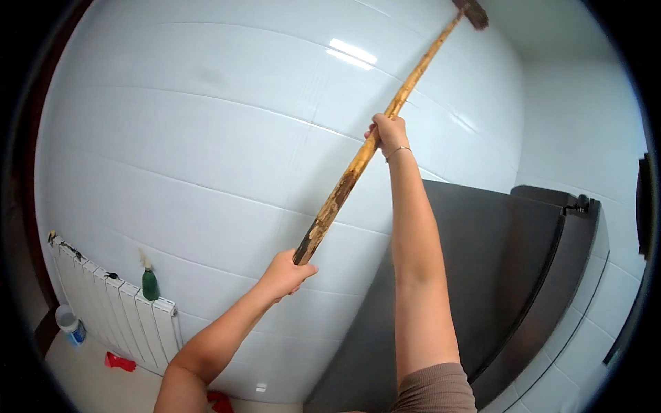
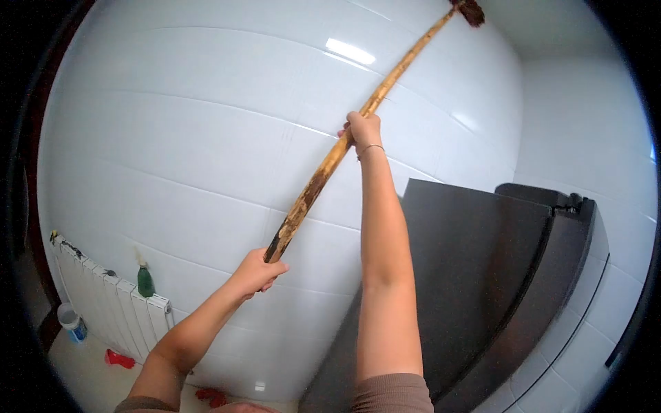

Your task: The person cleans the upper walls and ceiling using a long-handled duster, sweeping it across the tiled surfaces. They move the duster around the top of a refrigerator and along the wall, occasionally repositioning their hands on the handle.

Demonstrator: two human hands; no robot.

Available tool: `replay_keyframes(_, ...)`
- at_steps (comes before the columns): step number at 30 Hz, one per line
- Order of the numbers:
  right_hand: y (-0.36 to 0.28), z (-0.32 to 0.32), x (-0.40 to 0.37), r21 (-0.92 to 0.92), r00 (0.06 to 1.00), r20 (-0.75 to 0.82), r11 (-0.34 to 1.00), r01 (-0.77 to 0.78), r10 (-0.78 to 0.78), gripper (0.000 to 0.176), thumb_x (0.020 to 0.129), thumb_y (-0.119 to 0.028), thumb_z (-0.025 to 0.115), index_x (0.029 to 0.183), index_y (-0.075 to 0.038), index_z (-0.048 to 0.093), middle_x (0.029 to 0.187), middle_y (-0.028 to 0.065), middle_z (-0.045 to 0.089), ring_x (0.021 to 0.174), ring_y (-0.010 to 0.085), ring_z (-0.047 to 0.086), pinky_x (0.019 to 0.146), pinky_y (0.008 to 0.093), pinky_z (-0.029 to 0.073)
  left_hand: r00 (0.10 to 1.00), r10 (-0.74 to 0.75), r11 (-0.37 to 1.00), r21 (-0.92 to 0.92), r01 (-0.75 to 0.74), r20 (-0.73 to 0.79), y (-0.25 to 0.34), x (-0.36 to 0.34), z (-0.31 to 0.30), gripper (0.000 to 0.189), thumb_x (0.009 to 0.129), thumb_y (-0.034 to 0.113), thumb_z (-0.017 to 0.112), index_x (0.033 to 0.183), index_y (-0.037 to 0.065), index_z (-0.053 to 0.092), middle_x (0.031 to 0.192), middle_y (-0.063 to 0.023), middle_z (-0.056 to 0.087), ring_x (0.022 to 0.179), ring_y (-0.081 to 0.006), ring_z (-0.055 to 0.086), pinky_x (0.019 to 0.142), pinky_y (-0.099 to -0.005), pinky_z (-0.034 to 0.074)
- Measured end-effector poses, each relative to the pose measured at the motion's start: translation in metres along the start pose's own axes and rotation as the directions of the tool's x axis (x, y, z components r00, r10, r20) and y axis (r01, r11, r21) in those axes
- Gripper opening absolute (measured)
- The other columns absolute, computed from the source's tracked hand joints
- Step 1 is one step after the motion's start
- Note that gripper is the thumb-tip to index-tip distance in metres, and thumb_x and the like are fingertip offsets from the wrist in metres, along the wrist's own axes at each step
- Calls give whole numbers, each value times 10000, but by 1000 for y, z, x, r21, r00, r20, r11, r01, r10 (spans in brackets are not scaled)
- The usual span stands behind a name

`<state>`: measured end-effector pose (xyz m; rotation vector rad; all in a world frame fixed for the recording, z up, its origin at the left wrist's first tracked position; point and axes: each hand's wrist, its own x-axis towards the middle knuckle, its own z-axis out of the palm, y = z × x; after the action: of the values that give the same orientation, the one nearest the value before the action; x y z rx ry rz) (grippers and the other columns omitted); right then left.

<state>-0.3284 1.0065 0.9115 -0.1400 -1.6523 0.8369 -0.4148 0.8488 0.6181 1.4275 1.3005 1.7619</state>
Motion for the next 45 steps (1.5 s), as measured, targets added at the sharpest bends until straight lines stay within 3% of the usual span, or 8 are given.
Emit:
replay_keyframes(3,-11,24,-8,-8,1000,21,1000,-2,2,129,745,-62,520,758,64,495,653,124,520,531,238,576,478,358,494,996,67,997,-25,-68,-51,-4,-4,-23,271,772,172,640,672,100,399,518,12,415,390,-79,388,362,-260,315)
replay_keyframes(12,-30,123,-34,0,998,58,1000,10,-10,141,725,-31,486,762,105,483,632,142,522,486,266,587,431,368,500,991,67,998,17,-65,-118,4,-56,-104,255,754,172,622,660,112,393,520,17,411,398,-71,390,349,-256,293)
replay_keyframes(15,-35,157,-39,-19,992,126,999,31,-29,145,741,-61,524,768,79,501,651,126,528,531,256,595,482,356,518,989,36,999,2,-36,-145,8,-77,-121,247,756,154,616,658,107,394,513,18,405,396,-71,390,348,-256,289)
replay_keyframes(21,-42,222,-82,-32,978,202,998,56,-49,135,736,-42,505,759,89,481,611,120,513,479,235,573,444,347,505,974,-13,996,-93,-8,-228,-18,-115,-141,233,779,97,615,658,84,416,482,10,405,354,-81,378,329,-250,281)
replay_keyframes(23,-34,231,-95,5,963,265,998,58,-58,120,731,-34,487,710,84,478,611,122,515,457,234,573,420,346,499,972,-104,993,-67,92,-210,-29,-123,-143,194,768,94,595,671,69,428,498,-3,419,363,-95,396,337,-267,296)
replay_keyframes(30,-27,209,-104,-42,965,260,998,52,-40,110,729,-49,505,701,56,482,622,116,523,498,228,593,441,341,505,987,-129,987,-104,119,-97,-45,-111,-132,212,768,69,587,643,54,416,481,-14,422,351,-109,408,332,-277,312)
replay_keyframes(34,-12,180,-85,-13,977,210,999,36,-32,111,729,-52,511,710,56,489,621,108,521,491,226,583,443,339,496,994,-80,997,-15,79,-78,-46,-89,-122,218,777,74,586,640,57,417,478,-14,418,346,-111,402,333,-275,309)
replay_keyframes(45,27,49,-11,-4,999,9,999,36,-36,134,735,-45,500,739,88,487,631,145,536,470,247,583,412,352,490,999,15,995,99,-11,-39,-39,19,-52,238,769,138,600,680,70,390,555,-6,421,413,-103,420,379,-286,354)
